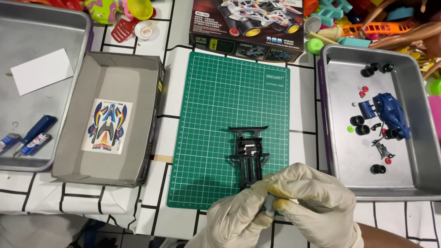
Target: Assembling a model toy car by unboxing parts, inserting batteries into the chassis, and organizing components on a cutting mat.
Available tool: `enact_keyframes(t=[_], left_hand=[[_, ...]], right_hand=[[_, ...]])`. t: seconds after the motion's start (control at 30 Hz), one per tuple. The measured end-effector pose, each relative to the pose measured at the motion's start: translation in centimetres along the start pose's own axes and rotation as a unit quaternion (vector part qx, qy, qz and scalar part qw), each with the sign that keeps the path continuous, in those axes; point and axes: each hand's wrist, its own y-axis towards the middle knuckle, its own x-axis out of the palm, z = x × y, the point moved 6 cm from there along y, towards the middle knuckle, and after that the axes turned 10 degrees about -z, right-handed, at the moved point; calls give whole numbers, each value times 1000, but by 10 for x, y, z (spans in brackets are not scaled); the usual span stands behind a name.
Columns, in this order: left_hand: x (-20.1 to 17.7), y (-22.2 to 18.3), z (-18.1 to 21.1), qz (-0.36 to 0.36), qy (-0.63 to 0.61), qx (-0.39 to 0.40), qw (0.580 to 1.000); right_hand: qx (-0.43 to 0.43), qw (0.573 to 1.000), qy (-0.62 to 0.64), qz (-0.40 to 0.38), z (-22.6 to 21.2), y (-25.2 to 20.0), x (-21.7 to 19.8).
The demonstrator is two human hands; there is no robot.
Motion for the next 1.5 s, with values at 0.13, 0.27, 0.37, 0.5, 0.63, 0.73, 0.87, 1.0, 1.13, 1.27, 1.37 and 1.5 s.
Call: enact_keyframes(t=[0.13, 0.27, 0.37, 0.5, 0.63, 0.73, 0.87, 1.0, 1.13, 1.27, 1.37, 1.5], left_hand=[[-2, 5, 9, 18, 45, -14, 999], [-4, 11, 18, 29, 79, -25, 996], [-9, 14, 25, 37, 104, -33, 993], [-26, 25, 35, 59, 147, -30, 987], [-33, 28, 39, 65, 134, -109, 983], [-34, 34, 33, 16, -48, -294, 954], [-33, 28, 18, 111, -124, -217, 962], [-43, 19, 15, 191, -7, -230, 954], [-41, 22, 20, 185, 41, -231, 954], [-45, 13, 15, 133, 171, -211, 953], [-44, 7, 7, 71, 348, -174, 918], [-29, -4, -23, -74, 403, -249, 878]], right_hand=[[2, 1000, -31, -2, -12, 6, 4], [11, 1000, -9, 0, -8, 5, 6], [12, 999, -43, 13, -6, 3, 6], [-24, 1000, -7, 7, 3, 6, 3], [-44, 999, -30, 6, 4, 13, -6], [-97, 994, -43, -7, 5, 20, -6], [-73, 997, -22, -30, 0, 15, -1], [-41, 981, -128, -139, 1, 16, 3], [-69, 939, -292, -167, 5, 13, 4], [-116, 945, -255, -171, 1, 34, 1], [-81, 918, -350, -164, 19, 47, -7], [-49, 932, -324, -155, 42, 53, -2]])
